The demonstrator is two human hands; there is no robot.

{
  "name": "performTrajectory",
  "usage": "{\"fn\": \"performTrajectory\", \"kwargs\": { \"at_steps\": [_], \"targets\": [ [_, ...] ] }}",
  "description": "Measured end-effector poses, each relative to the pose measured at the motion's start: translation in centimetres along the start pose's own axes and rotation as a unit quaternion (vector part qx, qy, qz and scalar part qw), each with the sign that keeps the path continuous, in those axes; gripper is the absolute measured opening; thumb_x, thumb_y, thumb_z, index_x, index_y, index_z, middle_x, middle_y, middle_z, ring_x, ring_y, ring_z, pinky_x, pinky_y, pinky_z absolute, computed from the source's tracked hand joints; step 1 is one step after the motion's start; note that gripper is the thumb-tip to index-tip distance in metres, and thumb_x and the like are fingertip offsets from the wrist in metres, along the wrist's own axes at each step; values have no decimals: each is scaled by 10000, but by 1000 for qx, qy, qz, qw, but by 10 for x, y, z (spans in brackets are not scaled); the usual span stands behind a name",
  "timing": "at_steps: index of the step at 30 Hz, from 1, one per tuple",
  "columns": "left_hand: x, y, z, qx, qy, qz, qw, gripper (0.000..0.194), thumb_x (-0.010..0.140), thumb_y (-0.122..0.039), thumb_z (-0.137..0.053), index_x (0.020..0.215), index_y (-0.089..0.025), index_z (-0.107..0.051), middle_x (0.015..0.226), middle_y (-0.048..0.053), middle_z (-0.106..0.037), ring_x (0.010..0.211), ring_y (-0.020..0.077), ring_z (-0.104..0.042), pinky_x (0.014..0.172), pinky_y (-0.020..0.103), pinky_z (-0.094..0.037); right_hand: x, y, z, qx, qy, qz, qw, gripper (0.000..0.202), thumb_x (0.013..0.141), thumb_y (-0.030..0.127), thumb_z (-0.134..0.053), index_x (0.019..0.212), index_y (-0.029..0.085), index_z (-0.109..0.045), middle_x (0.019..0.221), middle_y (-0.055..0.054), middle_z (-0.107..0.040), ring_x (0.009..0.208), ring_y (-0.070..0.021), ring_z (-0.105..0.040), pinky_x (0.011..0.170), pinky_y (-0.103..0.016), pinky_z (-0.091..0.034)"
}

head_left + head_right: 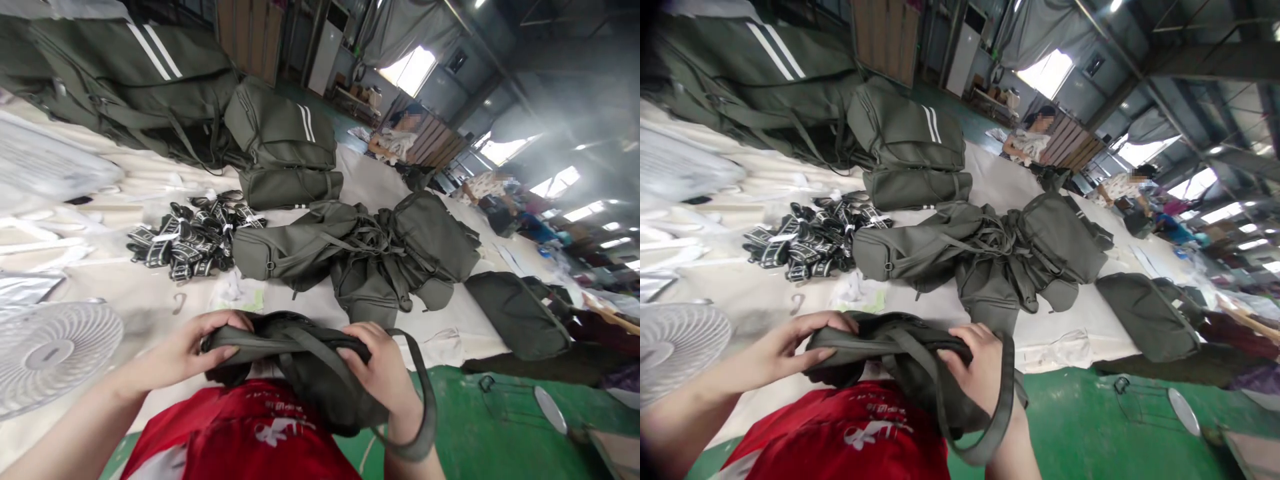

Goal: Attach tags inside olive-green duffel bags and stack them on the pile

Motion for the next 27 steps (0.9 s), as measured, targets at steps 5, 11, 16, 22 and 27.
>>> {"fn": "performTrajectory", "kwargs": {
  "at_steps": [5, 11, 16, 22, 27],
  "targets": [
    [-3, -60, -14, 79, 40, -69, 994, 322, 920, -392, -534, 1202, -259, -615, 1183, 81, -641, 1090, 243, -595, 990, 384, -480, -4, 26, -13, -47, -5, 36, 998, 194, 863, 309, -647, 1042, 238, -670, 1010, -68, -703, 931, -247, -630, 832, -375, -510],
    [16, -112, -52, 214, 44, -115, 969, 271, 945, -416, -484, 918, -188, -628, 897, 84, -646, 858, 241, -611, 800, 376, -508, -22, 17, 7, 16, 7, 38, 999, 202, 876, 279, -622, 1069, 249, -673, 1072, -73, -686, 1000, -236, -631, 869, -381, -531],
    [27, -116, -70, 234, 29, -184, 954, 223, 964, -310, -473, 1056, -212, -651, 977, 77, -629, 899, 221, -613, 832, 341, -495, -45, -25, 24, -5, -14, -20, 1000, 196, 858, 253, -626, 1041, 245, -695, 1062, -75, -685, 994, -236, -644, 875, -381, -541],
    [39, -87, -73, 254, 43, -131, 957, 550, 930, -310, -503, 1462, -300, -362, 1144, 80, -639, 978, 250, -641, 884, 366, -495, -61, -40, 34, -4, -100, -32, 994, 199, 842, 290, -675, 1030, 245, -723, 949, -67, -684, 894, -220, -655, 814, -363, -555],
    [40, -63, -65, 263, 76, -34, 961, 826, 857, -349, -545, 1535, -114, -137, 1064, 155, -686, 980, 324, -661, 868, 405, -498, -61, -37, 30, 92, -82, -38, 992, 171, 866, 255, -660, 1019, 263, -738, 920, -49, -676, 866, -183, -648, 783, -312, -542]
  ]
}}
Point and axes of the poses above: each hand's wrist, its own x-axis towards the middle knuckle, its own z-axis out of the back of the hand, y = z × x, the point moved 10 cm from there along x, towards the middle knuckle
